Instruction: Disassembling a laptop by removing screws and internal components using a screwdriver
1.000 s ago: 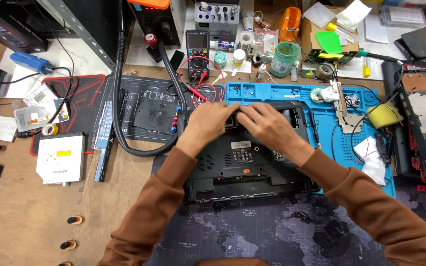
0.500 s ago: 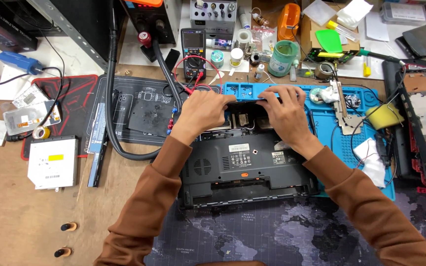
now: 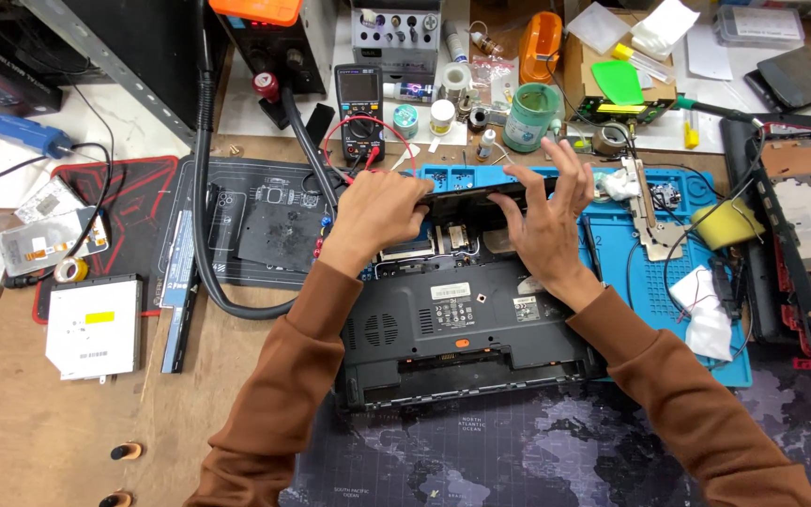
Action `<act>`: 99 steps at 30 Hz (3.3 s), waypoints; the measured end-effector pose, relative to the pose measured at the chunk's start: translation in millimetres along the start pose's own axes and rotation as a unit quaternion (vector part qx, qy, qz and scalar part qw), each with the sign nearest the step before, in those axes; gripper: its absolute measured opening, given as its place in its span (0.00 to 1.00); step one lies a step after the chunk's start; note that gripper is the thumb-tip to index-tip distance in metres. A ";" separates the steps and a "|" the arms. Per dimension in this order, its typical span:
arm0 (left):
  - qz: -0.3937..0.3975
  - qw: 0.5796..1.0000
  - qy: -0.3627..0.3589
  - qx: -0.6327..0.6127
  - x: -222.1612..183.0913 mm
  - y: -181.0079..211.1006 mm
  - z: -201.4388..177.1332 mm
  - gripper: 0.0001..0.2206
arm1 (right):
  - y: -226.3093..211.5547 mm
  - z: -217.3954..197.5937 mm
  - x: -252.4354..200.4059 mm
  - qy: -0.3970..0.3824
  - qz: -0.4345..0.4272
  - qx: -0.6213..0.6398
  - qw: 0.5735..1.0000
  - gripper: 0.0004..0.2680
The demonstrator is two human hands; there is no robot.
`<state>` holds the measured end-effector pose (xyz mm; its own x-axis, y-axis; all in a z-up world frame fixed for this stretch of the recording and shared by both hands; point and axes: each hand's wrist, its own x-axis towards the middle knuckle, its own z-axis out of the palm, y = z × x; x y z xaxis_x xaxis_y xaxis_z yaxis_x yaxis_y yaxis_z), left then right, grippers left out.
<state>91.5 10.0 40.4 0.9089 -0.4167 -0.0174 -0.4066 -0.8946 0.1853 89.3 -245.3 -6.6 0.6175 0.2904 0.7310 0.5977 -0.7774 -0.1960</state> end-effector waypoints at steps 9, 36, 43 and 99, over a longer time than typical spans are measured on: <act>-0.018 1.000 0.004 0.000 6.7 -6.5 -5.3 0.15 | -0.6 -7.7 5.7 -0.024 0.146 0.109 0.983 0.12; -0.006 0.973 0.225 0.058 -39.2 14.3 40.2 0.17 | -11.5 -24.7 17.5 0.078 0.050 0.119 0.989 0.09; -0.086 0.916 0.377 -0.105 -71.6 21.8 -9.1 0.14 | -52.3 -25.9 21.3 0.020 0.091 0.266 0.960 0.16; -0.156 0.923 0.350 -0.042 -214.0 -54.1 13.2 0.16 | -229.2 102.5 79.5 -0.470 0.250 0.367 0.762 0.23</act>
<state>-82.2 145.4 21.1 0.8300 0.0922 0.5500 -0.1321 -0.9256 0.3546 53.8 13.2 29.4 0.7493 0.6001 -0.2803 0.0783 -0.5005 -0.8622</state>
